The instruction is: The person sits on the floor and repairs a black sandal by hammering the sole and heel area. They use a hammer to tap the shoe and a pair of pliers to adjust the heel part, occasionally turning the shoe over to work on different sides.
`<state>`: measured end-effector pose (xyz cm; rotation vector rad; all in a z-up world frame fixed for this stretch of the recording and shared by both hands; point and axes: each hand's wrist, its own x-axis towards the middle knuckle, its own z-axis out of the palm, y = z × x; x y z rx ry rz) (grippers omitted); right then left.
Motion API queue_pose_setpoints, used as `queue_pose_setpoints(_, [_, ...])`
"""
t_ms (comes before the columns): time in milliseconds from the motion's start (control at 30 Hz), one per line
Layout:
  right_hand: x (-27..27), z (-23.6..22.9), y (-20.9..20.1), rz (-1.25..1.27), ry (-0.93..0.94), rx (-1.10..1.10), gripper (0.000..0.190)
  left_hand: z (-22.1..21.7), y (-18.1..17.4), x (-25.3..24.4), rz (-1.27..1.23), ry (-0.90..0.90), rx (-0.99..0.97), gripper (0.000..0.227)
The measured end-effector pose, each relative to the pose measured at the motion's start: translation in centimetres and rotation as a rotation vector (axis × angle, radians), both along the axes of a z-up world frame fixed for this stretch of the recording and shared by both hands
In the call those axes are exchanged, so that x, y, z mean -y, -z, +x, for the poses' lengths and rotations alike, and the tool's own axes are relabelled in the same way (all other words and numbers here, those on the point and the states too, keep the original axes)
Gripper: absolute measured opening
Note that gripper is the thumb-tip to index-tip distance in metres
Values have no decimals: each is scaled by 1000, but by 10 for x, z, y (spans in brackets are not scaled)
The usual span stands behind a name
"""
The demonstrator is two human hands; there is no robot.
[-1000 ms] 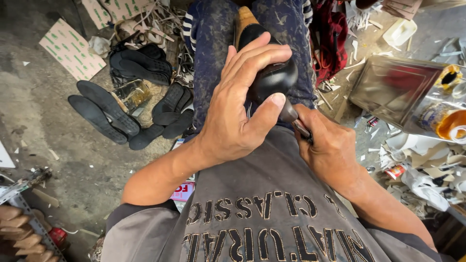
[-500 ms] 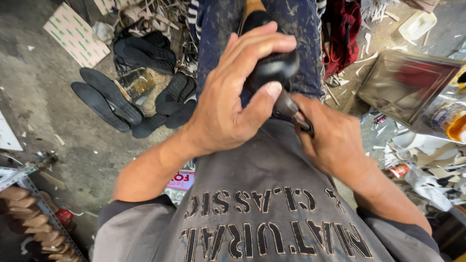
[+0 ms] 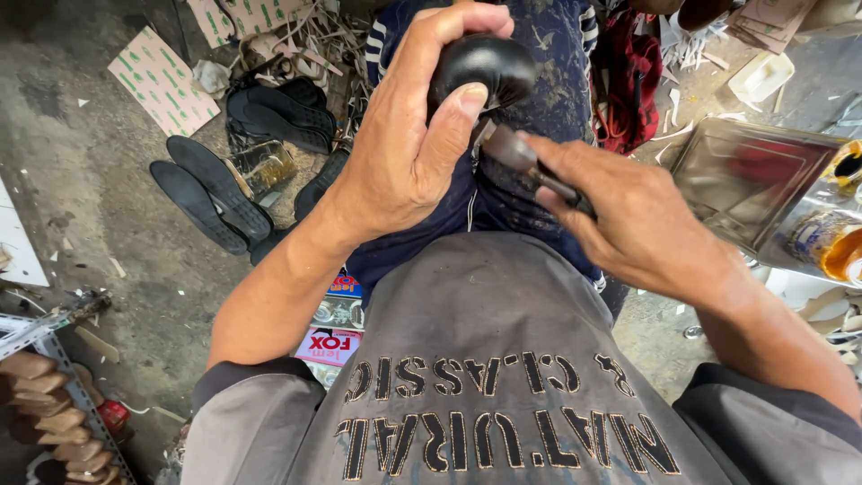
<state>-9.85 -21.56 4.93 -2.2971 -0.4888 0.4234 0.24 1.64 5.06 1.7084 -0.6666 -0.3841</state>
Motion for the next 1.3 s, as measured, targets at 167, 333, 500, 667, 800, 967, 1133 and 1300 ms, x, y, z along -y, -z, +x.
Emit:
queue_pose_setpoints(167, [9, 26, -17, -73, -68, -113, 57, 1, 1, -1, 17, 2, -14, 47])
queue_pose_setpoints(333, [26, 49, -30, -284, -131, -252, 50, 2, -3, -1, 19, 20, -22, 49])
queue_pose_setpoints(500, [32, 42, -36, -386, -163, -119, 41, 6, -5, -2, 19, 40, -3, 47])
queue_pose_setpoints(667, [29, 15, -6, -426, -46, 278, 23, 9, -4, -2, 15, 52, -28, 44])
queue_pose_setpoints(800, [30, 6, 8, -379, 3, 262, 27, 12, -9, 2, 7, 68, -39, 43])
queue_pose_setpoints(967, [22, -22, 1, -523, 55, 272, 17, 3, -3, 6, 22, 106, -28, 44])
queue_pose_setpoints(1133, [22, -56, -15, -534, 69, 118, 11, -17, 1, 14, 124, 185, 85, 44])
queue_pose_setpoints(1300, [17, -49, -8, -467, 108, 129, 13, -14, -8, 9, 111, 170, 74, 40])
